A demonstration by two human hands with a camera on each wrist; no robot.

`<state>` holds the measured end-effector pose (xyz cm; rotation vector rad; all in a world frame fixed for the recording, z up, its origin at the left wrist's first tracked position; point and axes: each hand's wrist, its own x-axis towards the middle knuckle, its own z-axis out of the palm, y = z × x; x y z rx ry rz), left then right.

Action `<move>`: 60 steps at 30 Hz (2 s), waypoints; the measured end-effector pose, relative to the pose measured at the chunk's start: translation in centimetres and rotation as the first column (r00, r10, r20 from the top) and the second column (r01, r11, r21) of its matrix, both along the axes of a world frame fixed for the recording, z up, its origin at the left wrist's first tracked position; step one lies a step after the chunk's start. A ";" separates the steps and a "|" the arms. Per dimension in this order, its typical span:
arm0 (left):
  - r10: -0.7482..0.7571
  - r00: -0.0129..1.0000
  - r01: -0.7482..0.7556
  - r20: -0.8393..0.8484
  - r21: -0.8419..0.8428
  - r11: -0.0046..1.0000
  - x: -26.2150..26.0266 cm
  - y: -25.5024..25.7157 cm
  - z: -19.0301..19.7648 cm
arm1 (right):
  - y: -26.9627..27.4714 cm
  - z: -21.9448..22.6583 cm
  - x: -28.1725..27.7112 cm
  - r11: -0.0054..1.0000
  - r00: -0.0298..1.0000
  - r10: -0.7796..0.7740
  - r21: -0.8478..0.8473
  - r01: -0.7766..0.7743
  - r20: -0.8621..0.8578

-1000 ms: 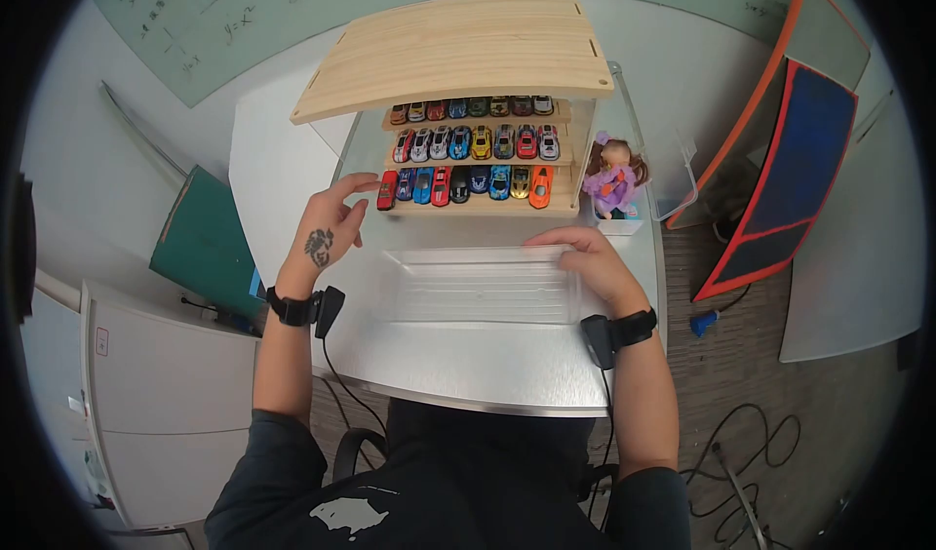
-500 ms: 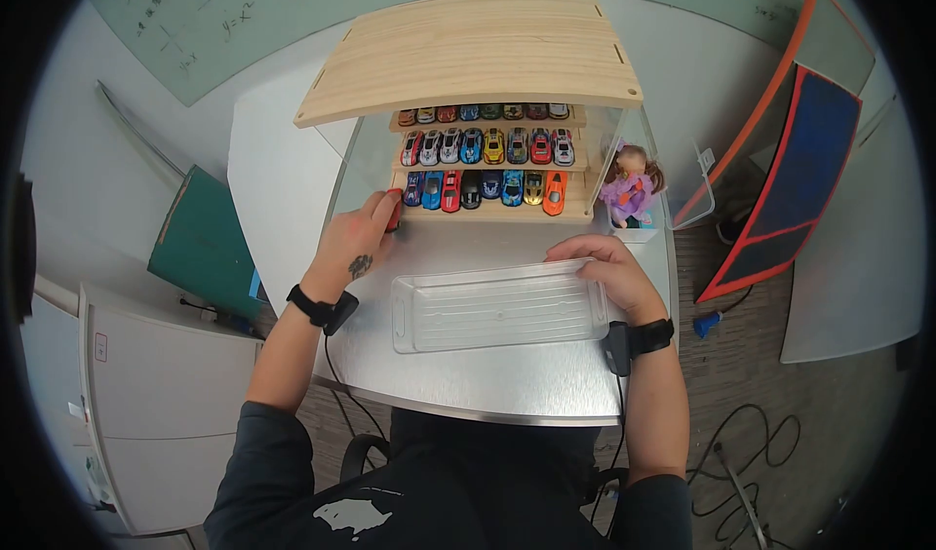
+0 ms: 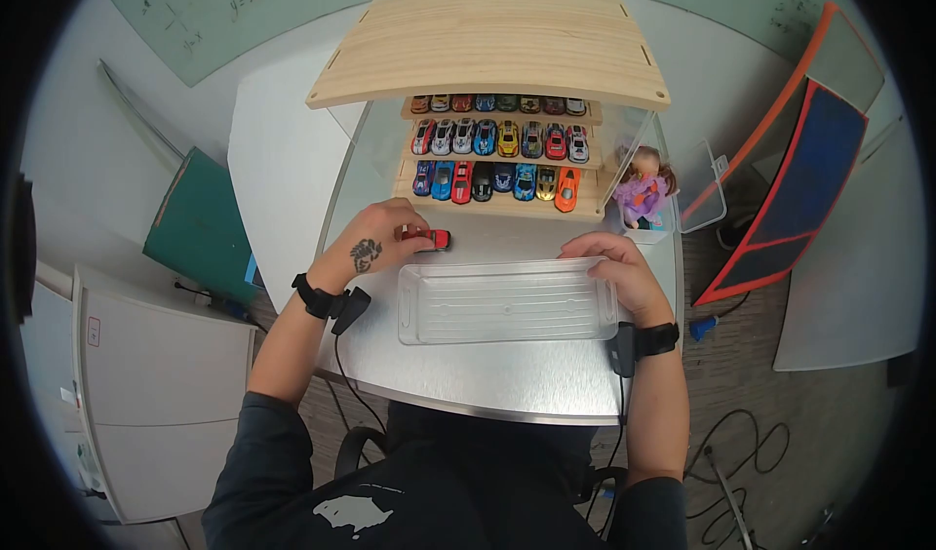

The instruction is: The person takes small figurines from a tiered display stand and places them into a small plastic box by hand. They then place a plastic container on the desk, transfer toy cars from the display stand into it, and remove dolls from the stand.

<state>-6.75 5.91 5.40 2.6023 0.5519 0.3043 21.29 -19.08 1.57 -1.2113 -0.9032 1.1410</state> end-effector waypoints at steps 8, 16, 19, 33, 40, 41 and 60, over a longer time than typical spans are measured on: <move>0.079 0.997 -0.080 -0.012 -0.184 0.980 -2.8 2.9 0.6 | 0.1 -0.2 0.1 1.000 0.999 0.027 0.014 -0.027 -0.042; 0.304 0.938 -0.337 -0.167 -0.234 0.912 -7.4 5.2 2.1 | 0.2 -0.2 0.1 1.000 0.998 0.022 0.007 -0.021 -0.061; 0.282 0.940 -0.321 -0.191 -0.224 0.920 -8.5 5.7 2.1 | 0.1 -0.1 0.0 1.000 0.998 0.011 0.022 -0.010 -0.055; 0.002 0.975 0.190 0.222 -0.838 0.512 -4.0 1.5 3.8 | 0.2 -0.1 0.0 0.999 0.998 0.030 0.012 -0.030 -0.060; -0.080 0.862 0.506 0.500 -0.857 0.096 -0.6 -1.6 3.5 | 0.2 0.3 -0.3 1.000 1.000 -0.002 0.010 0.002 -0.018; -0.082 0.862 0.507 0.501 -0.857 0.094 -0.3 -1.9 3.5 | 0.2 0.3 -0.3 1.000 1.000 0.002 0.010 -0.002 -0.019; 0.038 0.762 0.646 0.646 -0.763 0.018 -0.4 -1.8 0.2 | 0.3 0.2 -0.2 1.000 1.000 0.019 0.000 -0.019 0.007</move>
